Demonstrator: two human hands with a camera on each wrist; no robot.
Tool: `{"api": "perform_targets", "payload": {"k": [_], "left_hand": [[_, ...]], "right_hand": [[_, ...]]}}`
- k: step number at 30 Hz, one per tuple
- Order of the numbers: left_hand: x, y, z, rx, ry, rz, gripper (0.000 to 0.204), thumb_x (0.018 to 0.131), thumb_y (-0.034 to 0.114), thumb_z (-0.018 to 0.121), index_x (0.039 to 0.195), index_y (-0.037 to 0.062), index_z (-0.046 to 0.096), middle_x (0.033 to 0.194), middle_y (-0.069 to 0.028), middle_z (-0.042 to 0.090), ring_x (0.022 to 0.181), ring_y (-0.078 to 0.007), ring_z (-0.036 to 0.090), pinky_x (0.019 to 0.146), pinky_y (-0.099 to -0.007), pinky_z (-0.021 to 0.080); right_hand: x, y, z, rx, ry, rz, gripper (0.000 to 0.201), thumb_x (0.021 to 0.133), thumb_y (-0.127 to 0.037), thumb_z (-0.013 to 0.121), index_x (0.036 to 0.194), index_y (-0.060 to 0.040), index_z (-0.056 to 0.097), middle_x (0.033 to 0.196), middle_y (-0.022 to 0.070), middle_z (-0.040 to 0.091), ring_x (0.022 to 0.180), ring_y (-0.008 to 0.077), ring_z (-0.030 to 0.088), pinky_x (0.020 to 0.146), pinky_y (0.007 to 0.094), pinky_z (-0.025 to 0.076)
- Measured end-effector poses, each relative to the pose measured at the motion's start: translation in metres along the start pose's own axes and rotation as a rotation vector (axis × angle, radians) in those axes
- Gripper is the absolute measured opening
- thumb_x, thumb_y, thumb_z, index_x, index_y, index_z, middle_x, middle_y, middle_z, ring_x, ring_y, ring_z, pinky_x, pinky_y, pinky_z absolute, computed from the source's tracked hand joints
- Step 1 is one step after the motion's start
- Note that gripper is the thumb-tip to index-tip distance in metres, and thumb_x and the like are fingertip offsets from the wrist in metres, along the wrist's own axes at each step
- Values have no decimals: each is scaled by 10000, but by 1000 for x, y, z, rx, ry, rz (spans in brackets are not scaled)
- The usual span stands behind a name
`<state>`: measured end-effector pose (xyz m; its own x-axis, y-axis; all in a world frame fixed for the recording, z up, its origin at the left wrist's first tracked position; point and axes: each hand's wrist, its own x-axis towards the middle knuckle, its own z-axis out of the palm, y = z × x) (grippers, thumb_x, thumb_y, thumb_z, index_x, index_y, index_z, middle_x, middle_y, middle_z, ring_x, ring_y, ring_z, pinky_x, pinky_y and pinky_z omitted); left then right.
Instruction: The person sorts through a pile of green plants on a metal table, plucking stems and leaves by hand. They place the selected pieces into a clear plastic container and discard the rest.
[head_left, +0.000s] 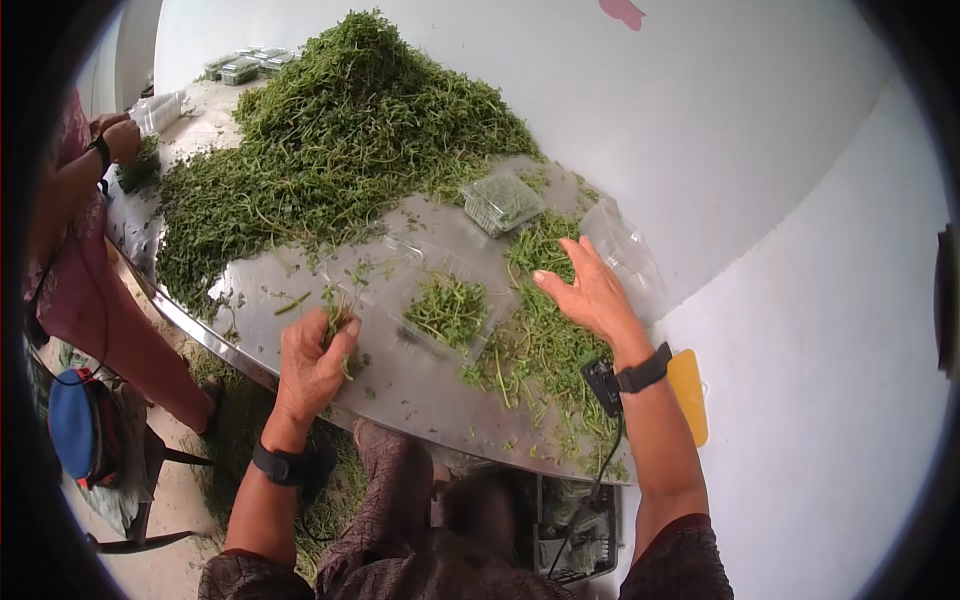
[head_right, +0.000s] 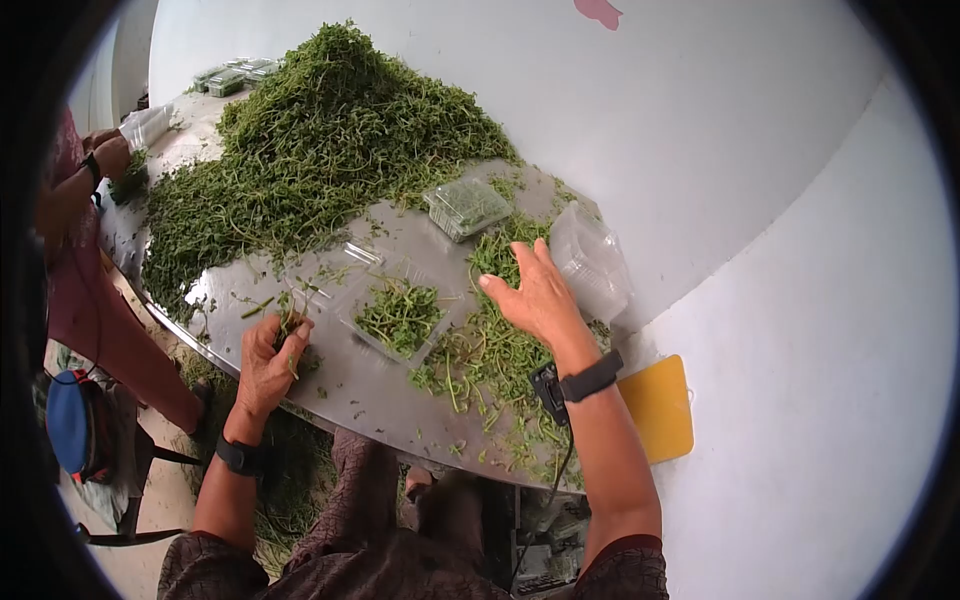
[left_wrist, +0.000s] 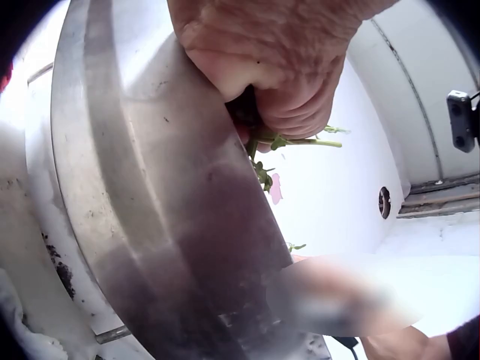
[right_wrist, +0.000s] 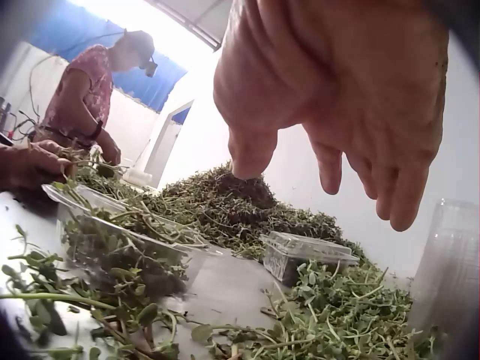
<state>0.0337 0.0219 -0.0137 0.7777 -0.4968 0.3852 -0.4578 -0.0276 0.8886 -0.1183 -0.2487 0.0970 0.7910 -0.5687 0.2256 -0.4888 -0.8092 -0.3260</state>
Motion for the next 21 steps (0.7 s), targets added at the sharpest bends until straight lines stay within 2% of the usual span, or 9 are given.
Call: {"api": "perform_targets", "payload": {"k": [1, 2, 7, 9, 13, 16, 18, 19, 21], "left_hand": [[0, 0, -1, -7, -23, 1, 185, 815, 158, 561, 813, -22, 606, 592, -40, 492, 565, -112, 457, 543, -276, 385], [0, 4, -1, -10, -22, 8, 184, 815, 156, 558, 819, -23, 603, 597, -46, 499, 565, -119, 464, 541, -281, 388], [-1, 0, 1, 0, -42, 6, 180, 817, 160, 561, 820, -16, 600, 614, -44, 513, 582, -117, 484, 559, -272, 396], [-1, 3, 2, -6, 31, -34, 129, 763, 116, 578, 802, -3, 609, 604, -102, 519, 559, -199, 496, 564, -309, 398], [-1, 7, 2, -14, 16, -64, 127, 787, 113, 568, 808, -5, 612, 600, -68, 514, 563, -153, 480, 562, -293, 389], [0, 6, 0, 2, -6, -94, 134, 799, 117, 566, 815, -8, 612, 595, -55, 504, 564, -130, 472, 556, -278, 388], [-1, 8, 2, -3, 11, -86, 139, 805, 123, 566, 817, -7, 612, 596, -47, 504, 565, -120, 469, 554, -268, 387], [-1, 8, 3, -17, 33, -80, 143, 811, 129, 566, 820, -6, 613, 598, -40, 505, 566, -111, 465, 552, -258, 386], [-2, 8, 2, -9, 31, -95, 151, 816, 137, 568, 828, -6, 615, 607, -31, 511, 573, -104, 465, 553, -254, 387]], "right_hand": [[13, 0, 2, -53, -85, 73, 724, 797, -432, 586, 1327, 0, 350, 1404, 291, 199, 1289, 367, 300, 1019, 408, 312], [26, 1, 4, -105, -170, 147, 789, 777, -467, 600, 1360, -22, 311, 1437, 268, 136, 1302, 347, 286, 1029, 401, 298], [76, 28, 26, -220, -282, 219, 880, 747, -548, 567, 1383, -22, 260, 1442, 255, 131, 1346, 340, 165, 1073, 413, 217], [88, 38, 33, -246, -310, 233, 902, 737, -576, 550, 1386, -26, 250, 1441, 245, 150, 1354, 335, 136, 1079, 417, 207], [106, 52, 47, -224, -365, 300, 904, 737, -590, 541, 1389, -35, 248, 1449, 221, 153, 1354, 320, 148, 1077, 412, 220], [109, 56, 56, -201, -418, 251, 839, 724, -525, 589, 1371, -73, 306, 1430, 199, 237, 1318, 339, 251, 1048, 422, 282], [100, 52, 55, -263, -421, 218, 677, 692, -358, 649, 1287, -109, 444, 1327, 179, 416, 1208, 338, 420, 977, 417, 377], [95, 51, 54, -252, -429, 218, 677, 692, -358, 649, 1287, -109, 444, 1327, 179, 416, 1208, 338, 420, 977, 417, 377], [85, 49, 49, -310, -371, 94, 530, 649, -187, 636, 1167, -106, 552, 1167, 169, 552, 1088, 326, 522, 907, 394, 436]]}}
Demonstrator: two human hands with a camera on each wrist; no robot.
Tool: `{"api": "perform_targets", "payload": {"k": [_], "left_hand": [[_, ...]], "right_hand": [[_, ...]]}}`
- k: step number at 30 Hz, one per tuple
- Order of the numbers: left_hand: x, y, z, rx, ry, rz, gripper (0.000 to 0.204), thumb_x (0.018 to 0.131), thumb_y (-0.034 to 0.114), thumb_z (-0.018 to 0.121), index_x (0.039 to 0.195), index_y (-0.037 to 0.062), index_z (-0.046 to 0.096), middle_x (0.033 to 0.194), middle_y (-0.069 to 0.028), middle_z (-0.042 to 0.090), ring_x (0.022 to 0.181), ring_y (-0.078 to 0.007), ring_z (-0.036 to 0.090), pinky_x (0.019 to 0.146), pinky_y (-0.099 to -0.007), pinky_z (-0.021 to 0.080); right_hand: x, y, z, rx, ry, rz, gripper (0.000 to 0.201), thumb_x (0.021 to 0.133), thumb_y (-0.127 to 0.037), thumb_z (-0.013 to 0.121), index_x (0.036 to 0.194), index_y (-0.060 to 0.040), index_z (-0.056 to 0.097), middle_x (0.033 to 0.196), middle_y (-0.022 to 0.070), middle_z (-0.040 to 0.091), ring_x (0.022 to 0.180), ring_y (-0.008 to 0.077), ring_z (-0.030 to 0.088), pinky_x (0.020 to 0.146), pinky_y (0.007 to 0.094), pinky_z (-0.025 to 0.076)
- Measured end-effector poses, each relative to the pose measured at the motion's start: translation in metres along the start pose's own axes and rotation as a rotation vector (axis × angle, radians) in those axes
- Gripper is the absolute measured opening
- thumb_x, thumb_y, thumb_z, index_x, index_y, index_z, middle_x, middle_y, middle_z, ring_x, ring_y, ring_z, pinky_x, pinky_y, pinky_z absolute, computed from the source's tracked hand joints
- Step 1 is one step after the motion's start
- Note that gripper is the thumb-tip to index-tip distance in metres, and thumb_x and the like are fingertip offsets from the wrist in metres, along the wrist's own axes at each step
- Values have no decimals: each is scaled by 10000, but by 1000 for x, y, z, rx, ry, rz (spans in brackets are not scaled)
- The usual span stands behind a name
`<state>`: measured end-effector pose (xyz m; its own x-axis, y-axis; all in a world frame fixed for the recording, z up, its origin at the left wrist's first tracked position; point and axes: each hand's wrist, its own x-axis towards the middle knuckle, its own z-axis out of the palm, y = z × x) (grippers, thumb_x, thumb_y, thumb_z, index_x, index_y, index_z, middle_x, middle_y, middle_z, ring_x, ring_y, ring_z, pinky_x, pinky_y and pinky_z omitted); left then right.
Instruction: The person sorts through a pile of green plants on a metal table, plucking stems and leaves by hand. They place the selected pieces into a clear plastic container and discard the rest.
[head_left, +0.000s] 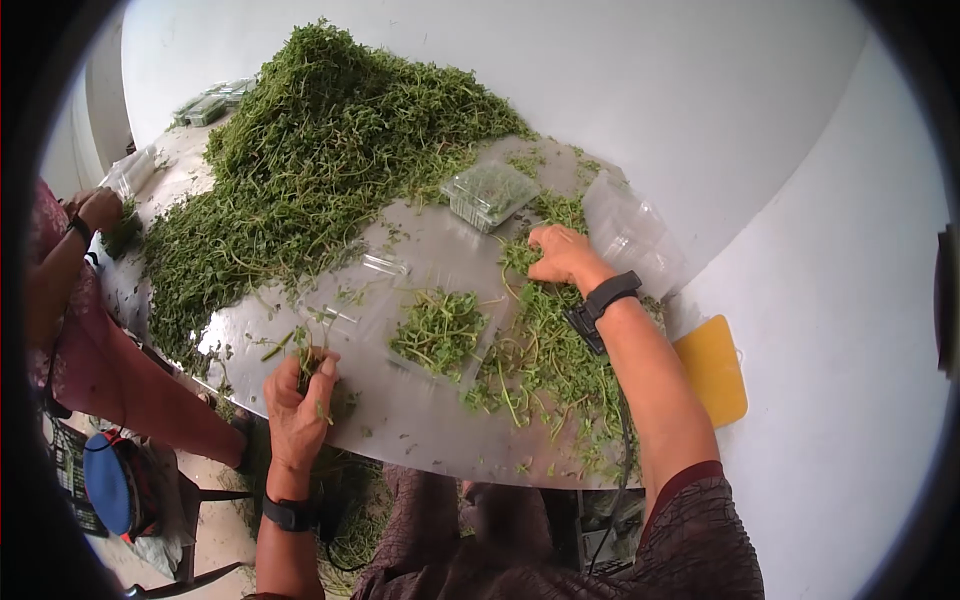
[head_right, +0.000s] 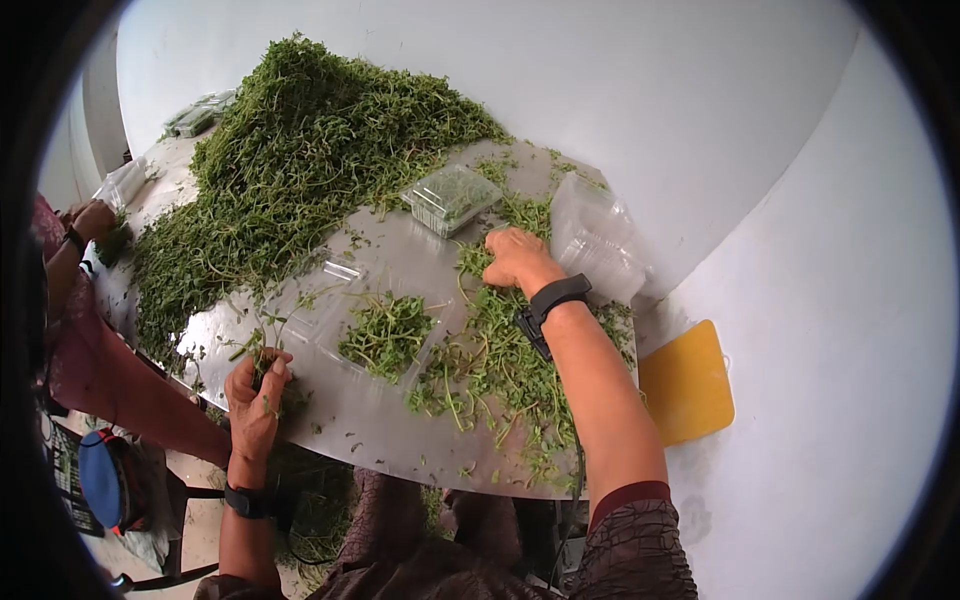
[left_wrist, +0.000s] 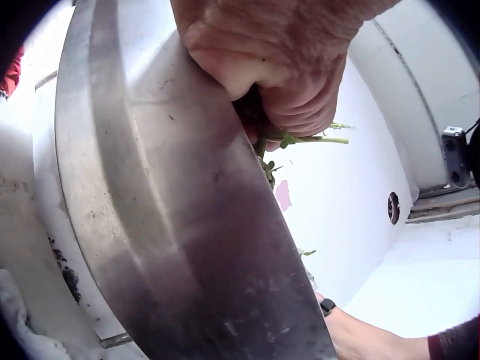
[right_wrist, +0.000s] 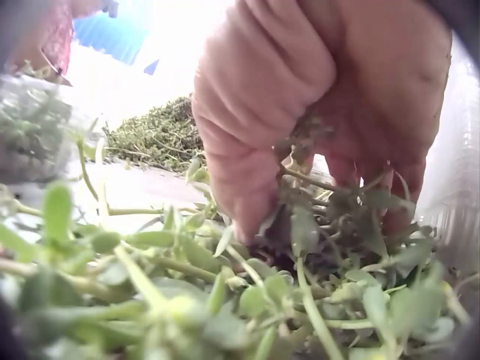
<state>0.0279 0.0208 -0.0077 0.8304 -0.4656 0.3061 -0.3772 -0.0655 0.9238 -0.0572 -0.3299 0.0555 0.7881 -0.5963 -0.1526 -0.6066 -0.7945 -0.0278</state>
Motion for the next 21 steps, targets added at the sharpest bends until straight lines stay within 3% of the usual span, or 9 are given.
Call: {"api": "perform_targets", "payload": {"k": [4, 5, 9, 12, 14, 15, 18, 19, 21], "left_hand": [[1, 0, -1, -50, -24, -41, 173, 831, 159, 573, 854, -5, 622, 644, -11, 538, 600, -86, 469, 560, -243, 389], [1, -2, -2, -41, -36, -35, 187, 836, 169, 577, 867, -10, 623, 665, -13, 551, 619, -83, 480, 574, -241, 396], [1, -4, -1, -63, -34, 7, 212, 846, 190, 583, 881, -14, 625, 690, -18, 569, 651, -84, 504, 602, -234, 411], [1, -9, -1, -85, -55, 44, 228, 867, 249, 578, 900, 31, 634, 700, 13, 539, 668, -68, 480, 614, -227, 385], [2, -7, 0, -95, -40, 43, 197, 853, 171, 575, 891, -16, 624, 711, -17, 584, 657, -88, 518, 609, -241, 419], [2, -8, -1, -91, -38, 53, 200, 853, 176, 577, 888, -16, 624, 713, -16, 586, 657, -88, 520, 612, -243, 421], [4, -16, -2, -79, -59, 55, 215, 862, 215, 577, 903, 11, 630, 711, 3, 564, 670, -73, 499, 621, -230, 401], [4, -18, -3, -81, -71, 49, 227, 873, 249, 575, 922, 37, 637, 708, 21, 541, 682, -57, 476, 627, -216, 378], [4, -17, -2, -102, -66, 48, 220, 860, 225, 582, 903, 15, 630, 712, 5, 562, 678, -74, 500, 627, -228, 400]], "right_hand": [[-43, -7, -8, 157, 205, 30, 428, 616, -75, 571, 1040, -64, 625, 973, 200, 621, 940, 362, 585, 826, 386, 476], [-53, -3, -5, 165, 338, -83, 361, 615, -64, 568, 968, -44, 637, 914, 210, 623, 883, 369, 597, 779, 397, 485], [-90, 9, -10, 173, 274, -122, 284, 637, -55, 611, 920, -36, 594, 829, 197, 598, 756, 347, 593, 668, 390, 471], [-121, 24, 0, 162, 406, -279, 234, 632, -18, 604, 864, -18, 574, 800, 179, 591, 754, 354, 578, 649, 407, 450], [-136, 35, 10, 143, 413, -412, 242, 630, -15, 613, 870, -23, 580, 842, 143, 608, 823, 344, 575, 703, 400, 460], [-152, 31, 8, 85, 328, -375, 311, 646, -33, 629, 954, -28, 589, 1028, 138, 603, 977, 323, 556, 800, 382, 464], [-180, 39, 20, 135, 534, -525, 420, 648, 22, 566, 1064, -34, 584, 1176, 162, 545, 901, 334, 588, 735, 399, 480], [-193, 43, 17, 184, 428, -429, 488, 700, -30, 592, 1182, -46, 519, 1333, 151, 426, 1006, 316, 570, 779, 360, 486], [-218, 39, 10, 320, 424, -293, 473, 729, -69, 598, 1192, -37, 507, 1327, 160, 430, 1048, 316, 548, 795, 347, 482]]}}
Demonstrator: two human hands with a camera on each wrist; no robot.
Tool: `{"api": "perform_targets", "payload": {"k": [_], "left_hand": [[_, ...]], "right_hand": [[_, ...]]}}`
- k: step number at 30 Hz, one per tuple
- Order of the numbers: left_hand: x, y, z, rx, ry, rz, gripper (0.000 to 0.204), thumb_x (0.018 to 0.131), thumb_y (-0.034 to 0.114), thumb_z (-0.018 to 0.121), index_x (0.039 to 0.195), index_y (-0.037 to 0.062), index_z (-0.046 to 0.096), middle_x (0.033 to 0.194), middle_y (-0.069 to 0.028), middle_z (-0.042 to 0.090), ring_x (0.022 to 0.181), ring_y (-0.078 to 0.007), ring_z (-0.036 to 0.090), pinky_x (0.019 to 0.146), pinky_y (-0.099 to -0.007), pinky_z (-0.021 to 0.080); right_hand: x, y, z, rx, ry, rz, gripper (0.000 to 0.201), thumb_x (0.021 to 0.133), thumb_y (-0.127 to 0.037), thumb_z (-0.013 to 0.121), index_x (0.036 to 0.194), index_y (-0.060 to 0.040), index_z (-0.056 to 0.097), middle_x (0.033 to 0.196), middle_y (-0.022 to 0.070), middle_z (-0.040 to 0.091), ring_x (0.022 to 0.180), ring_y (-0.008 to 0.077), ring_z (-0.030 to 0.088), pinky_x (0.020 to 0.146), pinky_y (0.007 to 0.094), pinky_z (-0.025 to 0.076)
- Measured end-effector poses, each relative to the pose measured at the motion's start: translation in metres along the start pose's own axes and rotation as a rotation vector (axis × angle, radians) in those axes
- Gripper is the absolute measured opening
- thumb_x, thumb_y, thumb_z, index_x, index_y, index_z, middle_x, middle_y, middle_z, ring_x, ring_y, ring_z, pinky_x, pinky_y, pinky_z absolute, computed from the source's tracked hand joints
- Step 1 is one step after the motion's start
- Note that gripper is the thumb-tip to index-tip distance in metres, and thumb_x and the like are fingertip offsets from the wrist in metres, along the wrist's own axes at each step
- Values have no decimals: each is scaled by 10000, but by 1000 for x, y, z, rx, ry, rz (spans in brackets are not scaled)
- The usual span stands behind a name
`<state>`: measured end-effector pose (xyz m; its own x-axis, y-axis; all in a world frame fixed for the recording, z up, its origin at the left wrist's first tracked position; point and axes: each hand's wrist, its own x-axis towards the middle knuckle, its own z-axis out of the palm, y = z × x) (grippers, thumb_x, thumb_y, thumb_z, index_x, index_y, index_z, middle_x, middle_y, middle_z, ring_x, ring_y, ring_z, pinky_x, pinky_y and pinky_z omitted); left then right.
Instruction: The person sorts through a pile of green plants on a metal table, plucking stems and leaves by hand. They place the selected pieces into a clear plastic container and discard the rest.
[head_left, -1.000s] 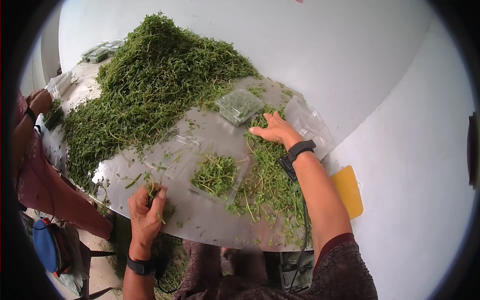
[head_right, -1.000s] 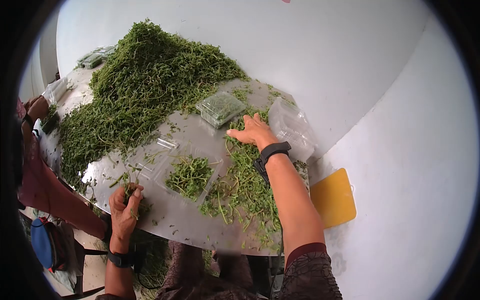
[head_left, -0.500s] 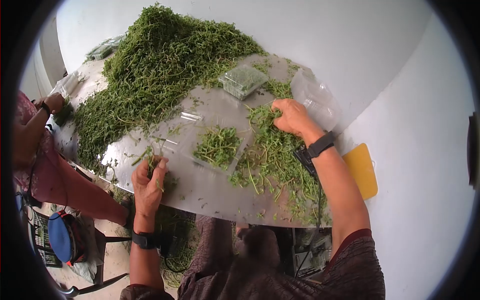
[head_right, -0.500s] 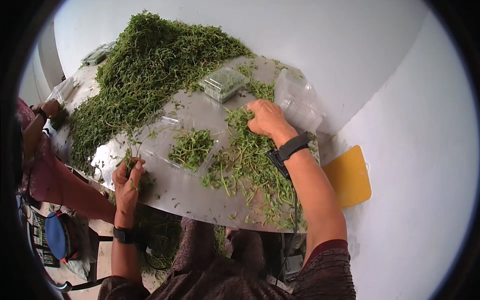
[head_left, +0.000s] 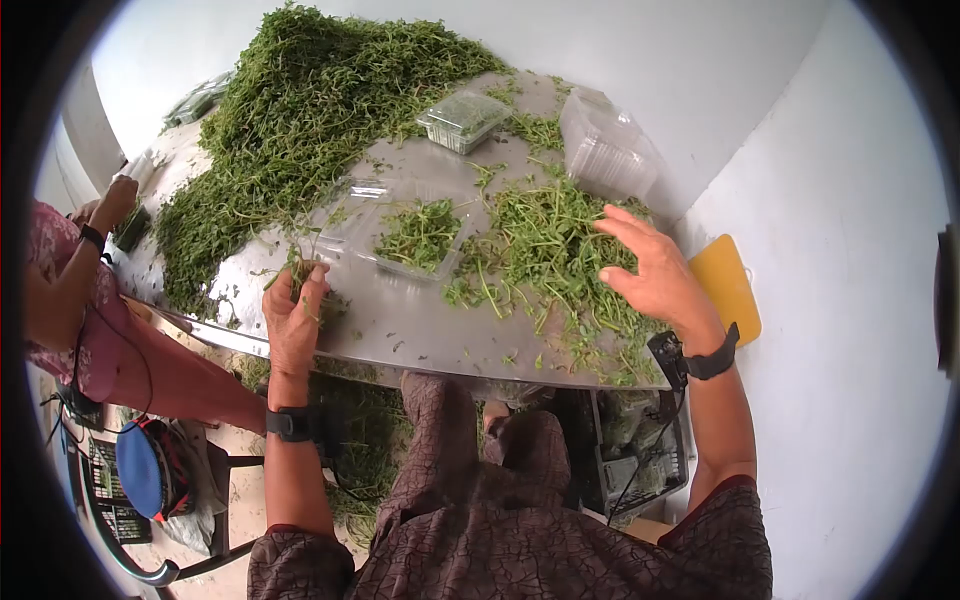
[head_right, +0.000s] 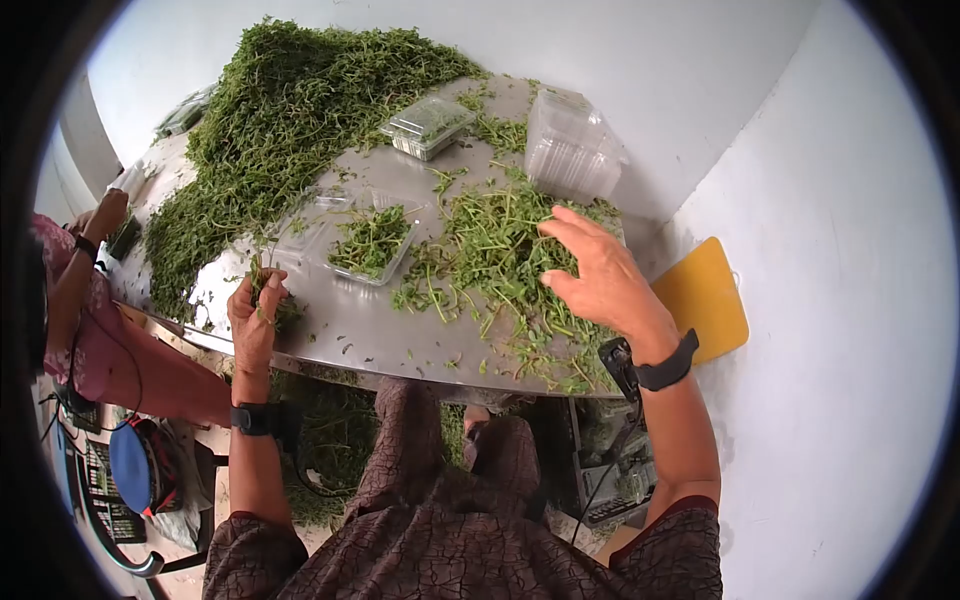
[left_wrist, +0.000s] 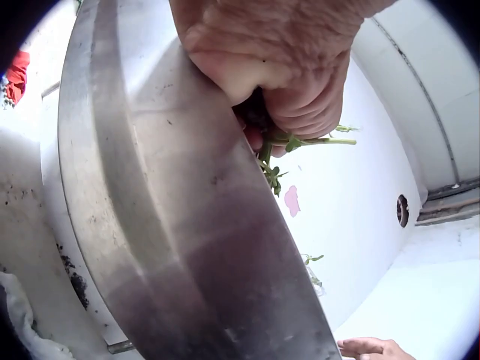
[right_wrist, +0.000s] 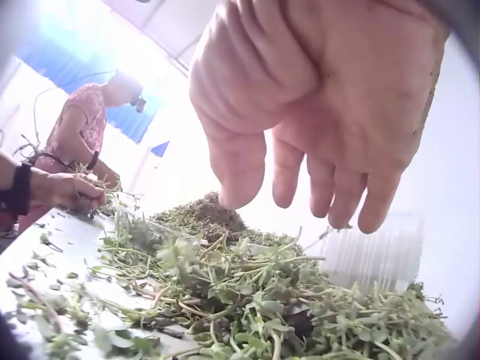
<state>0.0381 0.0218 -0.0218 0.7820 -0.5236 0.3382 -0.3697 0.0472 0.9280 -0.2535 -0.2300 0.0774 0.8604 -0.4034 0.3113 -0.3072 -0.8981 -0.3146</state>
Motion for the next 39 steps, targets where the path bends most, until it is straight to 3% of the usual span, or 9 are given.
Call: {"api": "perform_targets", "payload": {"k": [2, 7, 12, 19, 23, 24, 28, 36, 39], "left_hand": [[0, 0, 1, -36, 13, 14, 208, 849, 200, 590, 893, 0, 628, 724, -7, 583, 683, -85, 521, 630, -235, 418], [1, -3, 1, -52, 10, 15, 195, 855, 197, 590, 907, 16, 639, 726, 0, 579, 683, -75, 518, 630, -223, 409], [4, -10, 0, -91, 10, 25, 197, 853, 209, 599, 906, 26, 650, 717, 0, 580, 679, -72, 519, 622, -218, 398], [2, -2, 0, 9, 8, 25, 221, 864, 236, 578, 928, 36, 649, 707, -2, 566, 677, -73, 501, 630, -217, 383], [4, -10, -2, -72, -21, 55, 251, 853, 257, 596, 958, 34, 645, 739, 6, 562, 716, -74, 491, 659, -215, 373], [4, -9, -2, -90, -26, 44, 267, 846, 273, 609, 964, 37, 646, 745, 14, 558, 724, -71, 485, 663, -212, 368], [6, -13, -4, -70, -20, -1, 271, 850, 280, 608, 981, 46, 647, 760, 18, 558, 729, -67, 476, 675, -213, 362], [5, -11, -5, -21, -35, 38, 258, 865, 270, 588, 966, 40, 646, 744, 17, 547, 721, -76, 487, 674, -231, 381], [3, -7, -3, 9, -24, 20, 241, 862, 264, 586, 954, 49, 648, 741, 15, 545, 718, -76, 486, 668, -233, 384]], "right_hand": [[-18, -10, -8, 175, 52, 282, 455, 804, -153, 594, 1215, 0, 473, 1327, 180, 424, 1129, 312, 499, 812, 320, 477], [-56, 14, 7, 20, 226, 340, 444, 843, -194, 568, 1203, 45, 463, 1287, 241, 433, 1118, 362, 489, 839, 362, 458], [-67, 17, 29, 87, 82, 527, 491, 853, -241, 543, 1208, 80, 433, 1251, 266, 451, 1149, 390, 450, 954, 393, 377], [-45, 17, 35, 344, -22, 375, 522, 852, -235, 537, 1255, 65, 392, 1292, 259, 421, 1228, 360, 389, 1010, 368, 327], [-55, -10, 2, 212, 35, 383, 474, 839, -204, 562, 1240, 15, 440, 1280, 225, 454, 909, 291, 589, 853, 351, 443], [-64, -7, 0, 122, 169, 293, 338, 824, -171, 582, 1103, 16, 546, 1038, 162, 605, 654, 193, 557, 662, 324, 463], [-95, -9, -18, 300, 13, 416, 132, 814, -106, 593, 837, 23, 611, 603, 6, 511, 560, 60, 425, 494, 234, 351], [-98, 11, 4, 616, -248, 431, 238, 827, -148, 592, 1001, 14, 586, 825, 85, 617, 657, 111, 501, 595, 279, 426], [-74, 9, -15, 295, -220, 280, 299, 813, -161, 600, 1040, 32, 568, 958, 156, 612, 691, 143, 525, 615, 286, 438]]}}
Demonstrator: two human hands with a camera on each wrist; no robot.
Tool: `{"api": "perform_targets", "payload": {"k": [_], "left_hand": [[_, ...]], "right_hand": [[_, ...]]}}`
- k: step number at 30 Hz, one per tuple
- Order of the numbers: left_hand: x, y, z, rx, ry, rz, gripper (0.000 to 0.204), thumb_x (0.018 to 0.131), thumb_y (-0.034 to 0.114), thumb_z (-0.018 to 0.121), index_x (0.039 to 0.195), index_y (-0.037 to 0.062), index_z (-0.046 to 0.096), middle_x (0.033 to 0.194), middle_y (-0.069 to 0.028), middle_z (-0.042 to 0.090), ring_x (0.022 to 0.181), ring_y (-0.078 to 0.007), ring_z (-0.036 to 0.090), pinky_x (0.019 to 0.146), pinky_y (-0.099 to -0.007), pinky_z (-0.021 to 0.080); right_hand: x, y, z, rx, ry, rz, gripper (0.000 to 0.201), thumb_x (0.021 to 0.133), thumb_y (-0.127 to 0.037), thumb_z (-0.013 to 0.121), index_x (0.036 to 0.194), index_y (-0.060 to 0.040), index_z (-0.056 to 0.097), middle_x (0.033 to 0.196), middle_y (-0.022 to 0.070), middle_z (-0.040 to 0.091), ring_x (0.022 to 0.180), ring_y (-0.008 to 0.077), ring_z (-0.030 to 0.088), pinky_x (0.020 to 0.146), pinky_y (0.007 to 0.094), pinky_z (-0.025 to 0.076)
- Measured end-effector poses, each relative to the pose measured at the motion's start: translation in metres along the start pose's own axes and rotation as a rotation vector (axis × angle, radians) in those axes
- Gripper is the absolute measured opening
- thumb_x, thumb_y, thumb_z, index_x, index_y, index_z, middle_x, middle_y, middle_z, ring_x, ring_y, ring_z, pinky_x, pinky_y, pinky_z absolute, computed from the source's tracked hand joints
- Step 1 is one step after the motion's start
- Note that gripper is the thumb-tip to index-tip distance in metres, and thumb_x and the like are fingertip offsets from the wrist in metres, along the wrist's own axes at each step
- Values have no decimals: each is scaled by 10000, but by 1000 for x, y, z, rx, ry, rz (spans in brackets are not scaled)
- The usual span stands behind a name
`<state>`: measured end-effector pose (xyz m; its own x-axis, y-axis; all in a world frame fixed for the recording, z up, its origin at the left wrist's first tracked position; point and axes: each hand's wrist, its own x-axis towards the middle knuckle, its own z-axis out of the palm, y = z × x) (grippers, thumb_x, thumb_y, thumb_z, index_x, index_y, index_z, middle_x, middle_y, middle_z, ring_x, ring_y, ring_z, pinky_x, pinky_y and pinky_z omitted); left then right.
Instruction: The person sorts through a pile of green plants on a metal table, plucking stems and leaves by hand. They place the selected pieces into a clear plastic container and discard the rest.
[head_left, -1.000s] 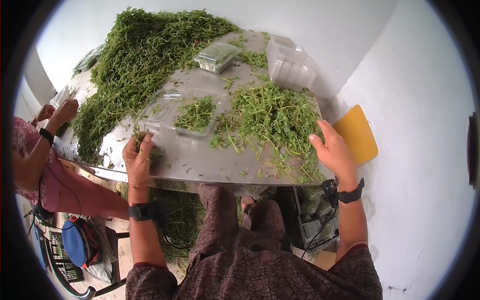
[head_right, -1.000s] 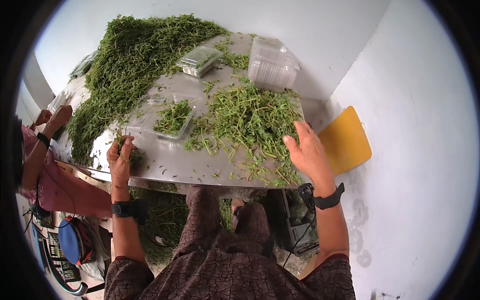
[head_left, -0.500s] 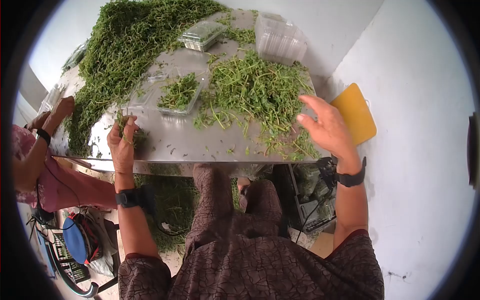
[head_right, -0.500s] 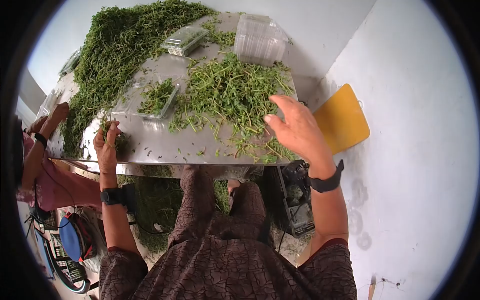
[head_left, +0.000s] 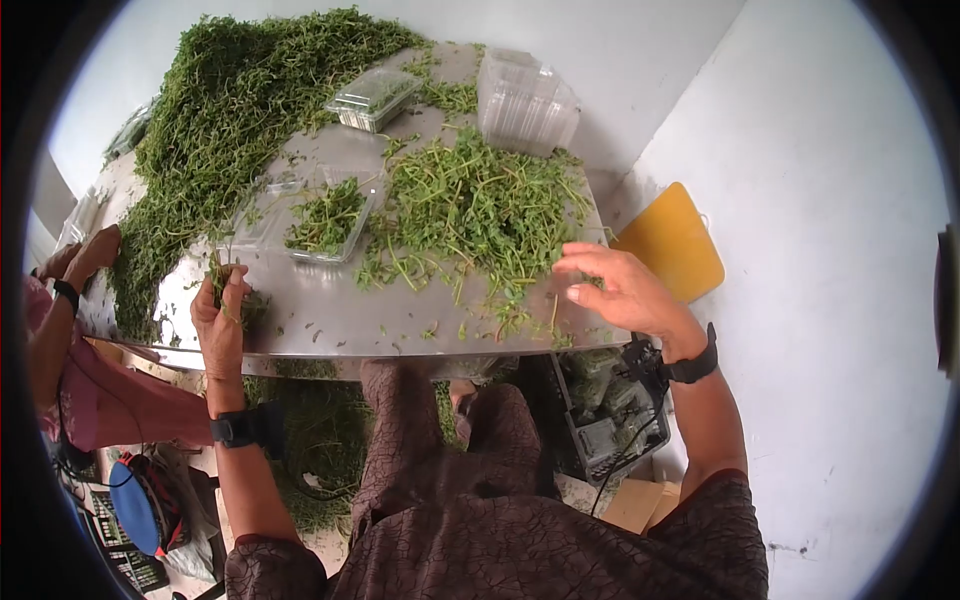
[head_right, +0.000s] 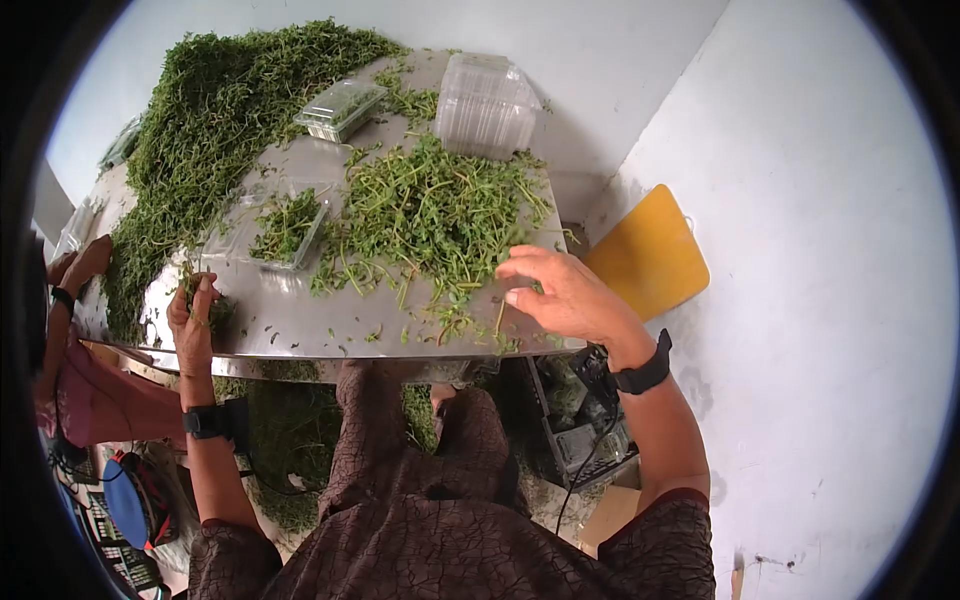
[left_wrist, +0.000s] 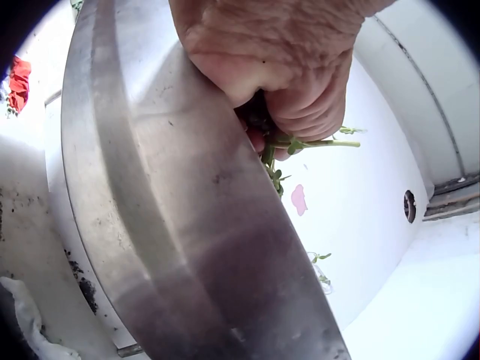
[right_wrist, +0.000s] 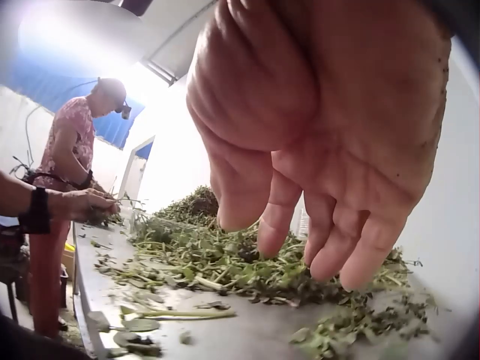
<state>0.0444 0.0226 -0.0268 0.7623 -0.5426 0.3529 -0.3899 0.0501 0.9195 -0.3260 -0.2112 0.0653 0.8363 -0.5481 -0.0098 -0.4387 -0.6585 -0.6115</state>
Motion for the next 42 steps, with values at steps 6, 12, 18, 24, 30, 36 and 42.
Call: {"api": "perform_targets", "payload": {"k": [6, 12, 18, 24, 30, 36, 42], "left_hand": [[1, 1, 0, -3, -8, -3, 225, 864, 252, 582, 939, 49, 642, 730, 11, 541, 701, -72, 488, 649, -227, 386], [2, -3, 0, -31, -13, 8, 209, 866, 215, 586, 931, 24, 640, 743, 14, 575, 686, -63, 502, 614, -214, 392], [2, 6, 2, 19, -22, -45, 234, 857, 240, 598, 913, 15, 632, 711, 12, 562, 684, -67, 506, 629, -222, 408], [7, -6, -1, 40, -28, -27, 241, 854, 259, 595, 897, 26, 640, 696, 16, 563, 669, -62, 500, 613, -219, 400], [6, 0, 2, 66, -18, 11, 241, 846, 247, 590, 841, 12, 638, 650, 8, 551, 614, -62, 470, 559, -238, 388], [3, 10, 6, -2, 15, 10, 253, 820, 237, 587, 779, -13, 603, 604, -8, 531, 563, -72, 449, 527, -254, 380], [3, 7, 3, 4, -14, 7, 287, 847, 263, 554, 847, -13, 631, 623, -13, 554, 568, -69, 453, 530, -248, 383]], "right_hand": [[42, 50, -21, -35, 137, 206, 456, 828, -187, 547, 1229, 16, 471, 1127, 218, 559, 977, 308, 556, 843, 369, 429], [79, 60, -16, -234, 20, 372, 538, 853, -142, 543, 1310, 55, 340, 1300, 254, 426, 1208, 308, 431, 980, 358, 355], [71, 43, 1, -13, 44, 80, 549, 831, -141, 557, 1320, 12, 360, 1255, 250, 468, 1112, 258, 503, 889, 330, 413], [21, -43, 13, -254, 141, 122, 497, 792, -128, 586, 1250, -6, 438, 1223, 227, 496, 1013, 290, 552, 754, 341, 455], [-14, -54, 51, -318, 222, -143, 447, 793, -78, 576, 1219, 4, 470, 1250, 220, 475, 1178, 361, 435, 985, 390, 344], [-21, -44, 85, -200, 279, -88, 383, 802, -81, 573, 1165, 26, 513, 1259, 219, 469, 1175, 367, 435, 979, 414, 345], [-18, -26, 105, -333, 364, -146, 373, 803, -106, 574, 1153, 16, 531, 1247, 205, 490, 1180, 338, 436, 997, 414, 324]]}}
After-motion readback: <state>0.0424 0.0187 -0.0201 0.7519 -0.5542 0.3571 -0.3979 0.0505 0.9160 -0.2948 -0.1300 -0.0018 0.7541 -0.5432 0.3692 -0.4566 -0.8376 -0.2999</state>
